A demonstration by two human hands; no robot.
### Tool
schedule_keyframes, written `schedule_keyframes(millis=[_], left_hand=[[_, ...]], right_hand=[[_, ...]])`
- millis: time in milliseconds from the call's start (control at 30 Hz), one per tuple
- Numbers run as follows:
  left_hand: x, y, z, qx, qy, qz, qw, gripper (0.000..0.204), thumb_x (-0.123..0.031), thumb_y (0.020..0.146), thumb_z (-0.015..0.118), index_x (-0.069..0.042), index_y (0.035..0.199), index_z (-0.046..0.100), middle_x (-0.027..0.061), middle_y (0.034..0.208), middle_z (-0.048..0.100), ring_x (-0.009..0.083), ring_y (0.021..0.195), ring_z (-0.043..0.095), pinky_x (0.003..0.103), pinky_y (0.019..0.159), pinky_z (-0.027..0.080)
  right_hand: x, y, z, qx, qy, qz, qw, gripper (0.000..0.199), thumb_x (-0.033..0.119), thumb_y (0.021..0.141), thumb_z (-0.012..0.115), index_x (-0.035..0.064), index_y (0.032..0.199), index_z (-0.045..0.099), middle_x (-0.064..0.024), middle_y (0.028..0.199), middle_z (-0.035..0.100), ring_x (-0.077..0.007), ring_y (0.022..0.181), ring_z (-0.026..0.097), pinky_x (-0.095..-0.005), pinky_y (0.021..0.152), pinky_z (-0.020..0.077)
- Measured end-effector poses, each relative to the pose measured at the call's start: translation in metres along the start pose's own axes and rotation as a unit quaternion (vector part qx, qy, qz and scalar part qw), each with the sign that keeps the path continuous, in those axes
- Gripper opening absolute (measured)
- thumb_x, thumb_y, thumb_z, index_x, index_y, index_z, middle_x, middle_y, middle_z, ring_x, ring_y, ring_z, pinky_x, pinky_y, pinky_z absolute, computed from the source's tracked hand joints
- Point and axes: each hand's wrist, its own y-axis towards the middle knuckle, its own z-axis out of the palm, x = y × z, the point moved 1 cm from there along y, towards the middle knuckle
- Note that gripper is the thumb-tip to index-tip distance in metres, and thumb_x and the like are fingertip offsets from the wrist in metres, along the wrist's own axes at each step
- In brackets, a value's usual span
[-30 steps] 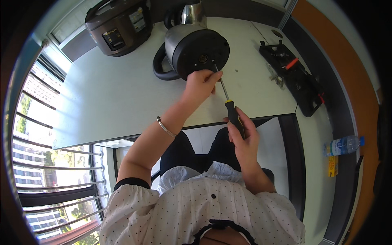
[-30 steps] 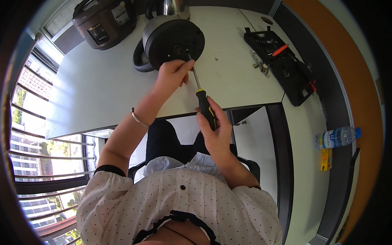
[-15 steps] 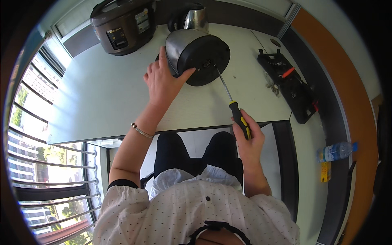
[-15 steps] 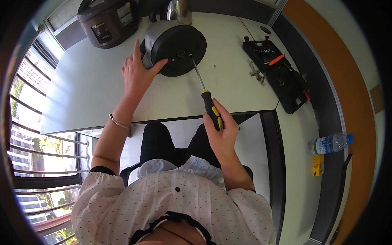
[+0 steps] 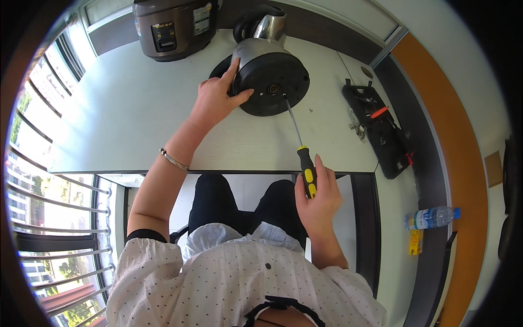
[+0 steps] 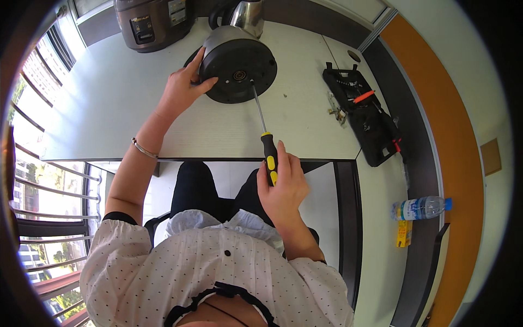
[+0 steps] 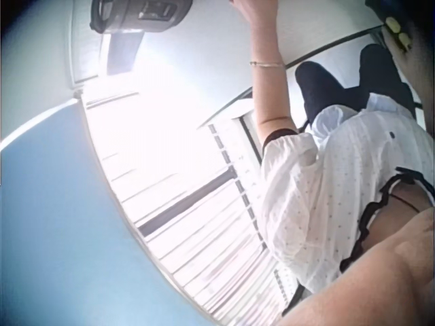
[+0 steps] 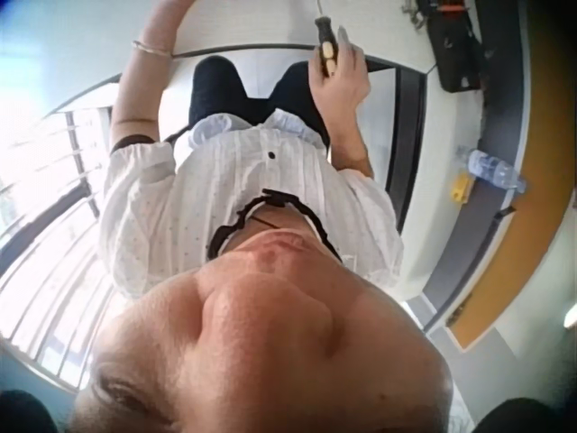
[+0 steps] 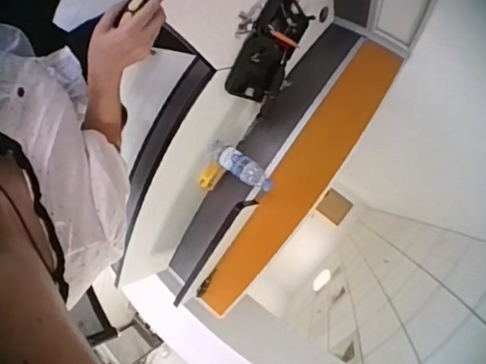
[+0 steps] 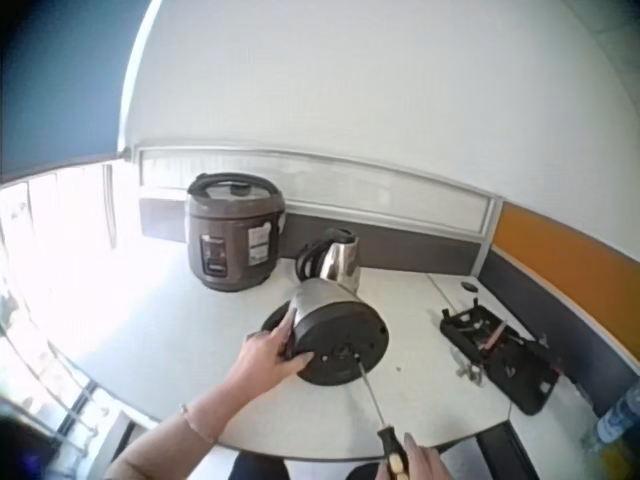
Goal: The person uses a screwdriver to remove screws from the base of an electric kettle. After removing the screws, the person detaches the base cover and inspects the internal wiring.
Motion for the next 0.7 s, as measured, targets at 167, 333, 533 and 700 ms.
schedule_keyframes(millis=[167, 333, 533, 700], left_hand=[[0.002, 0.002, -0.005, 0.016, -0.021, -0.003, 1.000, 0.079, -0.042, 0.079, 0.070, -0.007, 0.143, 0.040, 0.0124, 0.069, 0.062, 0.0273, 0.068, 0.062, 0.036, 0.074, 0.047], [0.007, 0.002, -0.003, 0.013, -0.021, 0.013, 1.000, 0.079, -0.042, 0.078, 0.071, -0.010, 0.143, 0.040, 0.0125, 0.070, 0.062, 0.0272, 0.069, 0.062, 0.036, 0.077, 0.047], [0.019, 0.008, -0.002, 0.006, -0.045, 0.034, 0.998, 0.080, -0.043, 0.077, 0.072, -0.014, 0.144, 0.040, 0.0115, 0.070, 0.062, 0.0269, 0.068, 0.061, 0.035, 0.077, 0.047], [0.014, 0.009, -0.013, 0.057, -0.060, -0.019, 0.996, 0.080, -0.042, 0.077, 0.073, -0.014, 0.144, 0.040, 0.0091, 0.073, 0.061, 0.0252, 0.074, 0.060, 0.038, 0.084, 0.043]], right_hand=[[-0.015, -0.012, 0.007, 0.041, 0.169, 0.140, 0.975, 0.047, 0.013, 0.081, 0.068, -0.0025, 0.124, 0.054, -0.0101, 0.092, 0.059, -0.0208, 0.068, 0.060, -0.0305, 0.054, 0.0485], [-0.008, -0.002, -0.006, 0.093, 0.481, 0.447, 0.748, 0.039, 0.011, 0.088, 0.058, -0.0030, 0.125, 0.053, -0.0070, 0.092, 0.058, -0.0106, 0.059, 0.050, -0.0210, 0.042, 0.0365], [-0.011, -0.002, 0.001, 0.145, 0.452, 0.316, 0.822, 0.045, 0.010, 0.087, 0.061, -0.0026, 0.128, 0.049, -0.0149, 0.090, 0.066, -0.0122, 0.059, 0.054, -0.0253, 0.042, 0.0389], [0.009, -0.011, 0.006, 0.072, 0.040, 0.026, 0.996, 0.052, 0.010, 0.082, 0.066, 0.0016, 0.131, 0.049, -0.0140, 0.089, 0.063, -0.0260, 0.067, 0.063, -0.0341, 0.055, 0.0496]])
